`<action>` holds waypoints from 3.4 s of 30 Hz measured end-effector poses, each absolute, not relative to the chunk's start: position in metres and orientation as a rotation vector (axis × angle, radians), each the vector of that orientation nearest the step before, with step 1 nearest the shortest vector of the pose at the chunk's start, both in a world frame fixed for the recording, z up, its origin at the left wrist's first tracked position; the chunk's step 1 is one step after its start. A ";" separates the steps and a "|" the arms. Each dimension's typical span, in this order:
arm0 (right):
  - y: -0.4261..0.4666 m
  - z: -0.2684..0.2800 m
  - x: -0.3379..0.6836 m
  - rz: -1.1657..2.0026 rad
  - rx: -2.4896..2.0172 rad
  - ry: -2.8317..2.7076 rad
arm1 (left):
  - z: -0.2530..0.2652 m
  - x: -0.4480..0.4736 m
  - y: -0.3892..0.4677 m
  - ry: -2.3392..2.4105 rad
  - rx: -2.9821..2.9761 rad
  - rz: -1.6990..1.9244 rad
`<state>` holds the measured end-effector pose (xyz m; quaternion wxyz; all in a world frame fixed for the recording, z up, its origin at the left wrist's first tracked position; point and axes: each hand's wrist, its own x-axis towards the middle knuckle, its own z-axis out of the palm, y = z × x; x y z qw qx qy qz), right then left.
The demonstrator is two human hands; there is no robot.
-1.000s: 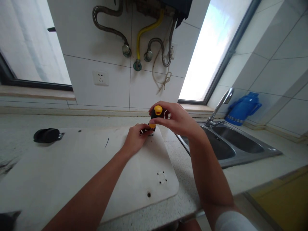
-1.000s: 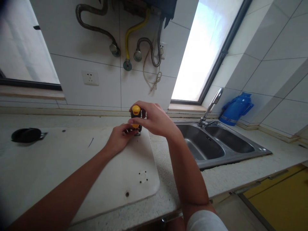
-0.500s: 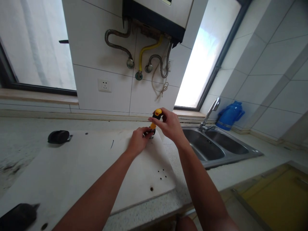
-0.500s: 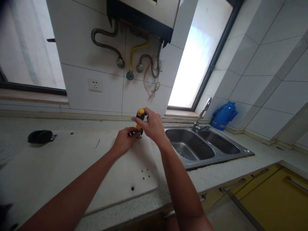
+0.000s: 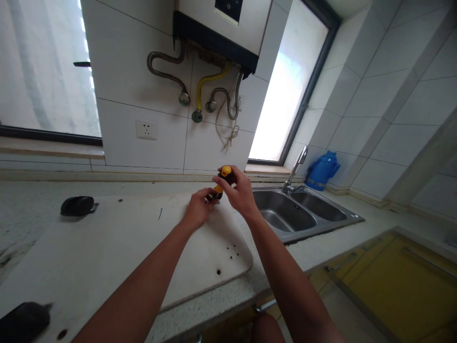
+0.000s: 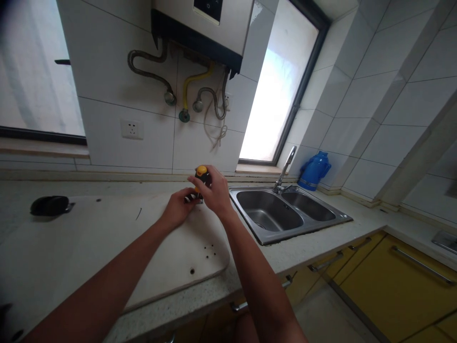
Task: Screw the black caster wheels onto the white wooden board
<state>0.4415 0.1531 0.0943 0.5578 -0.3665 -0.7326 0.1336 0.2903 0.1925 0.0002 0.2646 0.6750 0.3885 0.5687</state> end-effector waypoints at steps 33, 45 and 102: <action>0.206 0.017 0.496 0.302 -0.679 -0.876 | -0.010 0.284 0.194 1.135 2.331 1.505; 0.208 0.017 0.500 0.265 -0.673 -0.879 | -0.011 0.286 0.195 1.204 2.288 1.571; 0.185 0.019 0.486 0.135 -0.551 -1.343 | -0.010 0.288 0.196 1.269 2.196 1.550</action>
